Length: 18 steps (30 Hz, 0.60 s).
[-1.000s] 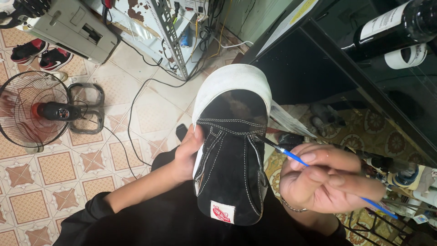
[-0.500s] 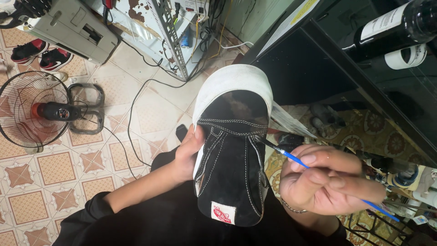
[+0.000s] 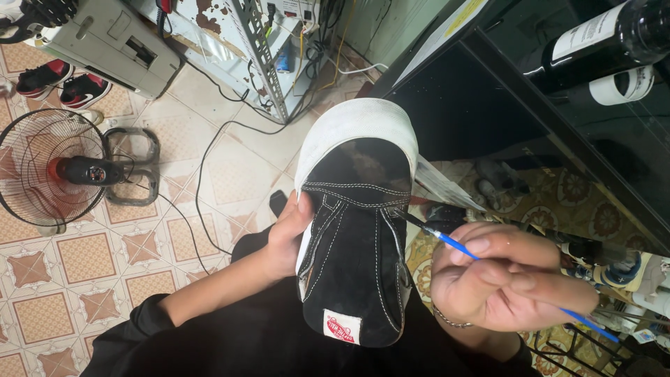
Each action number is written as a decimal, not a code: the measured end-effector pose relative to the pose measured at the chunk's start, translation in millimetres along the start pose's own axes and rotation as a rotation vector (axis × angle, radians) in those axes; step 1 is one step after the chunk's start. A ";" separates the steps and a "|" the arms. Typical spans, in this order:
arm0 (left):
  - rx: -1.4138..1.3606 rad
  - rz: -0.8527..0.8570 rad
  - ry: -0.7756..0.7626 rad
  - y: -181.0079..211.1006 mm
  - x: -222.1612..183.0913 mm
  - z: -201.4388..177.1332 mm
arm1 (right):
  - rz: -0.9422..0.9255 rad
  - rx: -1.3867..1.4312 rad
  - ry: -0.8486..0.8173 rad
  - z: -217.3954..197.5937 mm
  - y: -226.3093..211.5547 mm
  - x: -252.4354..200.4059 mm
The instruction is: The recorder uses a small brush and black paint to carefully touch up the edges and seams of a black sneaker.
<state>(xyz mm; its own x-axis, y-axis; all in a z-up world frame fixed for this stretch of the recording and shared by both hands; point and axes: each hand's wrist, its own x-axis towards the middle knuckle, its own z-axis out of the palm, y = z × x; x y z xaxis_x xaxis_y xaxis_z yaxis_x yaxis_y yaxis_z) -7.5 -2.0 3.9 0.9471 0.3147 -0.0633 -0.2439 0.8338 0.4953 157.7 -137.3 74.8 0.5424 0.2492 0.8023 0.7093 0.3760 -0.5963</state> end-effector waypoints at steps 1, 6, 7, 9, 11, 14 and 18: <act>-0.001 -0.001 0.001 -0.2 -0.3 -0.8 | 0.001 -0.001 0.000 0.1 0.1 -0.2; 0.039 -0.002 0.011 0.8 0.4 -1.9 | -0.006 0.010 -0.029 0.9 3.0 2.3; 0.039 -0.004 0.010 1.0 0.5 -2.2 | -0.006 0.009 -0.028 0.8 3.5 1.5; 0.043 -0.002 -0.001 1.6 0.4 -2.8 | -0.014 0.011 -0.008 1.0 4.4 -0.1; 0.019 -0.003 0.004 0.1 1.1 -2.9 | -0.009 0.025 0.008 2.0 3.0 -2.2; 0.005 -0.005 0.011 0.4 1.4 -3.3 | -0.005 0.019 0.001 3.0 1.8 2.0; 0.020 -0.004 0.010 1.5 1.7 -3.9 | -0.006 -0.015 -0.028 1.2 3.4 -0.9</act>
<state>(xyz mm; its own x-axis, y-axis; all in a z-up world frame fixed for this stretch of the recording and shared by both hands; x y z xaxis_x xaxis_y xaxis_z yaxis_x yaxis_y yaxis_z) -7.1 1.5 1.2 0.9460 0.3158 -0.0738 -0.2358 0.8259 0.5122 159.1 -135.1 72.0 0.5258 0.2721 0.8059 0.7192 0.3637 -0.5920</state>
